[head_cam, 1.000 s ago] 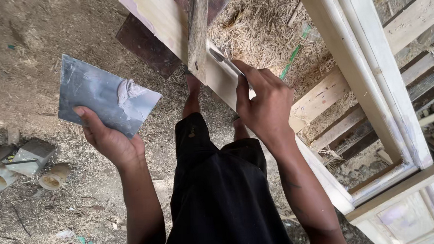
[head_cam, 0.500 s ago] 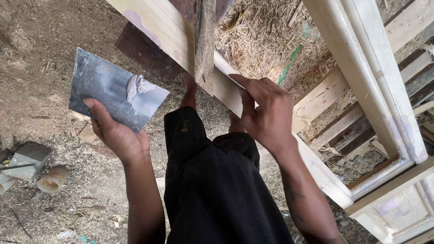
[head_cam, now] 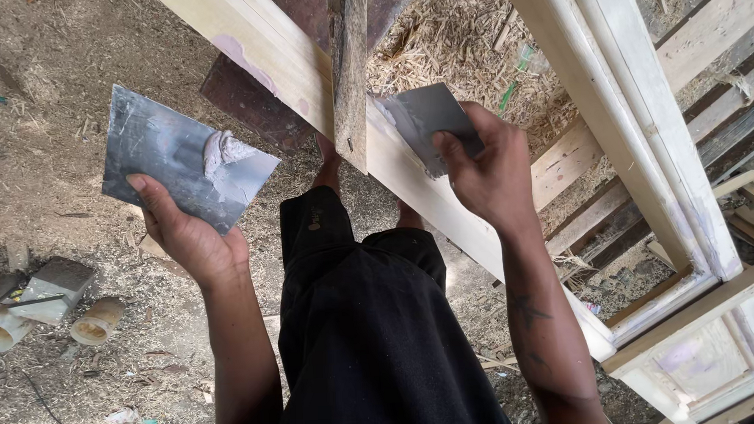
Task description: The person applies a pink filler paste to gaps in a wooden door frame using a putty knife, then smooths and levels the surface with a sanding block. The person works along the frame edges and corners, repeatedly applying and smoothing the filler.
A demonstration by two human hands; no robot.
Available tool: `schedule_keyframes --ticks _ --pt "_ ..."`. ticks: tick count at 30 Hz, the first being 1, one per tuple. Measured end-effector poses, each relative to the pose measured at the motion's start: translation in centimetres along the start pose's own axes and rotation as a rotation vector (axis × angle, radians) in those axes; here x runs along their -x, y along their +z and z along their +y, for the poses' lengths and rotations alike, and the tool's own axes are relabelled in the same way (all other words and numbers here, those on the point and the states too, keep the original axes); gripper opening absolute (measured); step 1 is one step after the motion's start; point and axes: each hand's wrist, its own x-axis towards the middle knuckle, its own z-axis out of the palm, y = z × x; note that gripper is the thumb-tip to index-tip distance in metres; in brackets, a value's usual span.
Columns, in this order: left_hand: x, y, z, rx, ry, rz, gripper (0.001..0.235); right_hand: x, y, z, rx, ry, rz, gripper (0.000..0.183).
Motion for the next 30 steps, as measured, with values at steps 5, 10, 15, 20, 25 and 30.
schedule_keyframes --ticks 5,10,15,20,25,30 --pt "-0.4 -0.5 0.0 0.017 0.015 -0.013 0.097 -1.5 0.2 0.1 -0.014 -0.07 -0.086 0.011" --pt "-0.6 -0.2 -0.1 0.003 -0.012 0.018 0.095 -2.2 -0.2 1.8 -0.034 -0.087 -0.196 0.011" --pt "-0.3 -0.2 0.4 0.072 0.026 -0.051 0.096 0.1 -4.0 3.8 -0.187 -0.033 -0.154 0.009" --pt "-0.6 0.0 0.3 0.132 0.035 -0.063 0.096 1.3 -4.3 5.0 -0.089 -0.067 -0.067 0.018" --pt "-0.4 0.5 0.2 0.12 0.075 -0.122 0.096 1.6 -2.9 5.6 -0.049 -0.019 -0.127 0.018" --pt "-0.2 1.6 0.8 0.123 0.09 -0.164 0.096 1.2 -2.4 5.8 -0.084 -0.026 -0.123 0.017"
